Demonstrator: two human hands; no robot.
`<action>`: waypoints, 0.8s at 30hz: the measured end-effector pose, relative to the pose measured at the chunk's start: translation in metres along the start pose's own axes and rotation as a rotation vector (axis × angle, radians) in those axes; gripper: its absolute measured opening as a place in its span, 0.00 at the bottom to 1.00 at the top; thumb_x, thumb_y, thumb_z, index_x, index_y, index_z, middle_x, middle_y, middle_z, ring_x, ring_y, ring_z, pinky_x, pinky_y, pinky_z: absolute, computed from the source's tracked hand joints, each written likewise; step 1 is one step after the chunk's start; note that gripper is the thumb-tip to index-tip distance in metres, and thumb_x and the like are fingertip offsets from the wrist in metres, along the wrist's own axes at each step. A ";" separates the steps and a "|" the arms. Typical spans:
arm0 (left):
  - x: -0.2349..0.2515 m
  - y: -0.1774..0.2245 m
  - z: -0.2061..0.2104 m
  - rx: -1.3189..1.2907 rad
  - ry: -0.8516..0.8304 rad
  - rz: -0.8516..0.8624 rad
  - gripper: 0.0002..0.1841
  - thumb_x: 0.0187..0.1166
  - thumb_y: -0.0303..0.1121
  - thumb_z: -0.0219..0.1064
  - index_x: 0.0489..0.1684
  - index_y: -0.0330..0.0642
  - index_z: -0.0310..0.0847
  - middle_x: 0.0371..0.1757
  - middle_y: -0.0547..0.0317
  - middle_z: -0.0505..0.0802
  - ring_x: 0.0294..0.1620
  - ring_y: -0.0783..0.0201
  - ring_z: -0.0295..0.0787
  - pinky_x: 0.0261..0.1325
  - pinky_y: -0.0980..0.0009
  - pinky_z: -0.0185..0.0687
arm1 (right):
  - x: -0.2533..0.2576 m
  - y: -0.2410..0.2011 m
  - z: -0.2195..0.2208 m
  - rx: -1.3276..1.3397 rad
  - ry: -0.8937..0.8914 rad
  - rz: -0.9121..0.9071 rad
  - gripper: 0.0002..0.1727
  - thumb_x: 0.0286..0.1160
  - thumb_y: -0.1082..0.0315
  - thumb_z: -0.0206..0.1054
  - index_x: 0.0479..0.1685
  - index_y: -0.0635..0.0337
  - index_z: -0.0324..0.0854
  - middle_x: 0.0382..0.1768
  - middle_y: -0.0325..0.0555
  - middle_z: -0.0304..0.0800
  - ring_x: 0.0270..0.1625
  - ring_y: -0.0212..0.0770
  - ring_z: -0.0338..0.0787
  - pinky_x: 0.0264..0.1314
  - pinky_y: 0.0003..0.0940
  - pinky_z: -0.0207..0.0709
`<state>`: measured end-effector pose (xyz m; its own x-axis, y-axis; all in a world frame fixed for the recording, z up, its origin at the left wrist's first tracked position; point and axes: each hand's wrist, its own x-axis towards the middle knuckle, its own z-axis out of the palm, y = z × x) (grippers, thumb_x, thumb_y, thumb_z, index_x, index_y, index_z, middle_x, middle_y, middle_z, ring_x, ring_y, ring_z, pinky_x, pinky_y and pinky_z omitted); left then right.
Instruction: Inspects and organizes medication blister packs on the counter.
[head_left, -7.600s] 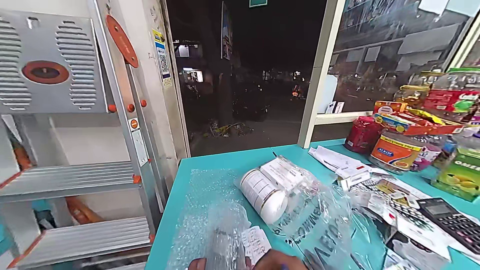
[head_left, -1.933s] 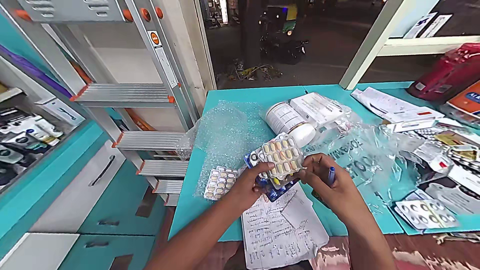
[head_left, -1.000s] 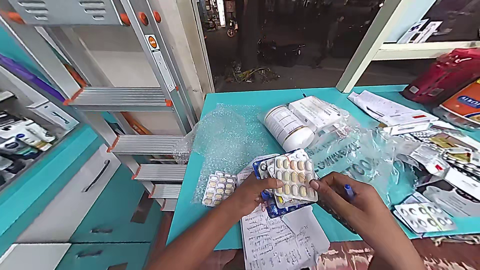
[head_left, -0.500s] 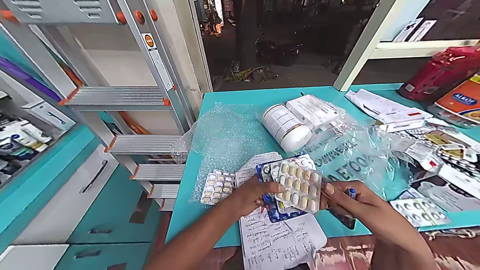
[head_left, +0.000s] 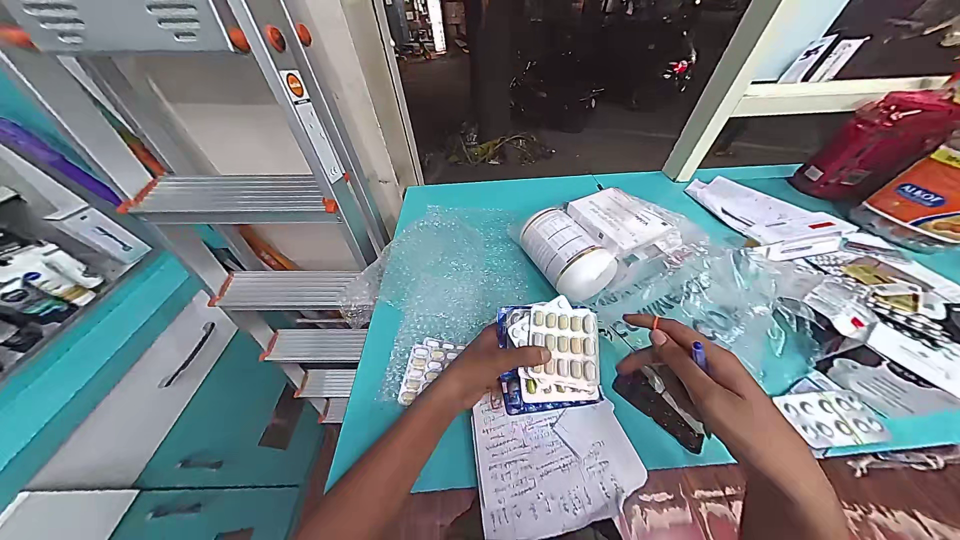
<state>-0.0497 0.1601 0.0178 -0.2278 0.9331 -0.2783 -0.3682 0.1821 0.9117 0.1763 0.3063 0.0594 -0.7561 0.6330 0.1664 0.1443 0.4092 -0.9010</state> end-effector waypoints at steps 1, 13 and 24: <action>0.001 0.002 -0.005 0.122 0.004 0.032 0.28 0.71 0.29 0.76 0.71 0.40 0.71 0.50 0.58 0.94 0.47 0.66 0.95 0.52 0.67 0.93 | -0.002 -0.001 0.000 0.012 -0.001 0.001 0.23 0.91 0.66 0.45 0.77 0.58 0.76 0.45 0.30 0.98 0.13 0.16 0.68 0.12 0.15 0.59; -0.015 0.008 -0.011 0.446 0.569 0.698 0.22 0.79 0.38 0.71 0.65 0.36 0.73 0.51 0.61 0.89 0.17 0.84 0.69 0.20 0.86 0.67 | -0.012 0.023 0.025 -0.284 0.307 -0.249 0.16 0.70 0.55 0.73 0.46 0.58 0.94 0.34 0.31 0.97 0.29 0.11 0.84 0.32 0.09 0.76; -0.002 0.009 0.017 0.015 -0.166 0.473 0.09 0.86 0.41 0.61 0.49 0.50 0.86 0.37 0.69 0.92 0.39 0.73 0.90 0.51 0.73 0.87 | 0.023 0.045 0.044 -0.363 0.097 -0.582 0.16 0.80 0.55 0.69 0.50 0.59 0.94 0.40 0.42 0.99 0.40 0.32 0.96 0.43 0.31 0.87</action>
<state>-0.0373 0.1654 0.0319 -0.2192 0.9512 0.2171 -0.2462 -0.2693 0.9311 0.1373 0.3102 0.0053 -0.7171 0.2928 0.6325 -0.0502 0.8834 -0.4659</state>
